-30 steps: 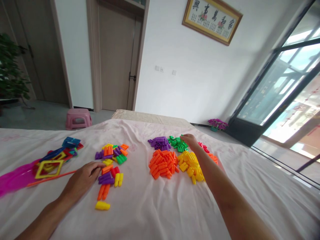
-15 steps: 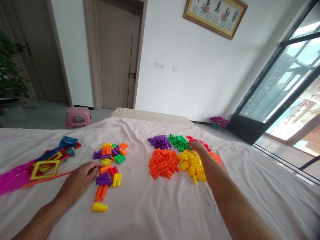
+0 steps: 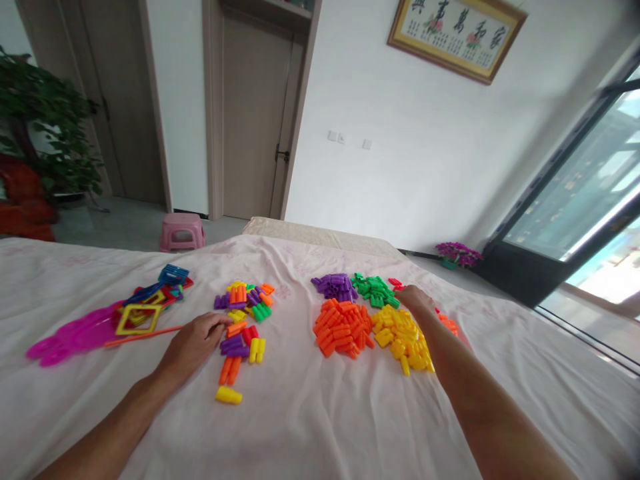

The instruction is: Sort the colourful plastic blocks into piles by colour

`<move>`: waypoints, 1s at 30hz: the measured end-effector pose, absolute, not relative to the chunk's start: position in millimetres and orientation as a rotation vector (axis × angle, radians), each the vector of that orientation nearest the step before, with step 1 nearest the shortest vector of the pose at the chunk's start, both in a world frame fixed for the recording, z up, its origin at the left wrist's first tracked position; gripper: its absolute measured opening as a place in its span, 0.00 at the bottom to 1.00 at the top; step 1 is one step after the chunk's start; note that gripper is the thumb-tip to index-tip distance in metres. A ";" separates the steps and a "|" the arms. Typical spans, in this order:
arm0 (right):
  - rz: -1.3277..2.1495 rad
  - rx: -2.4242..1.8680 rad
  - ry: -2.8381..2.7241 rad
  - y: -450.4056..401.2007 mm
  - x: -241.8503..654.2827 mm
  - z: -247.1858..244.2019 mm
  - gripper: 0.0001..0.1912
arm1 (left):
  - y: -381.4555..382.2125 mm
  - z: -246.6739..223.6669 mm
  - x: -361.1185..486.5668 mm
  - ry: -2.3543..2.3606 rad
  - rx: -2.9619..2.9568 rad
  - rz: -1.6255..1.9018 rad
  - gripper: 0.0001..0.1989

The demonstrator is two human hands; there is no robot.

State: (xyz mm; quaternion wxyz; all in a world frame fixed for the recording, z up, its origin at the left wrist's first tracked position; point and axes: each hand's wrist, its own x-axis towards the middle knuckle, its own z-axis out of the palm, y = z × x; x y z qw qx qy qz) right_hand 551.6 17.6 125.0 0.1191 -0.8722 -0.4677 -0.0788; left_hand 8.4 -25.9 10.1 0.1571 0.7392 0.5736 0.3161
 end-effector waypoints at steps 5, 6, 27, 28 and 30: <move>-0.109 -2.458 -1.459 31.2 511.1 130.6 0.17 | -26.6 12.8 9.7 1.619 2.116 0.927 0.17; -0.080 -2.371 -1.532 32.3 494.2 130.5 0.17 | -26.9 13.2 9.9 1.618 2.112 0.926 0.17; 0.178 -1.822 -2.297 1.7 220.5 68.4 0.19 | -28.4 15.2 9.4 1.608 2.105 0.915 0.18; 0.199 -1.805 -2.298 1.9 223.2 66.8 0.19 | -28.2 14.7 9.1 1.609 2.108 0.909 0.18; 0.268 -1.754 -2.301 1.7 231.1 65.1 0.24 | -28.0 13.7 8.2 1.616 2.109 0.898 0.18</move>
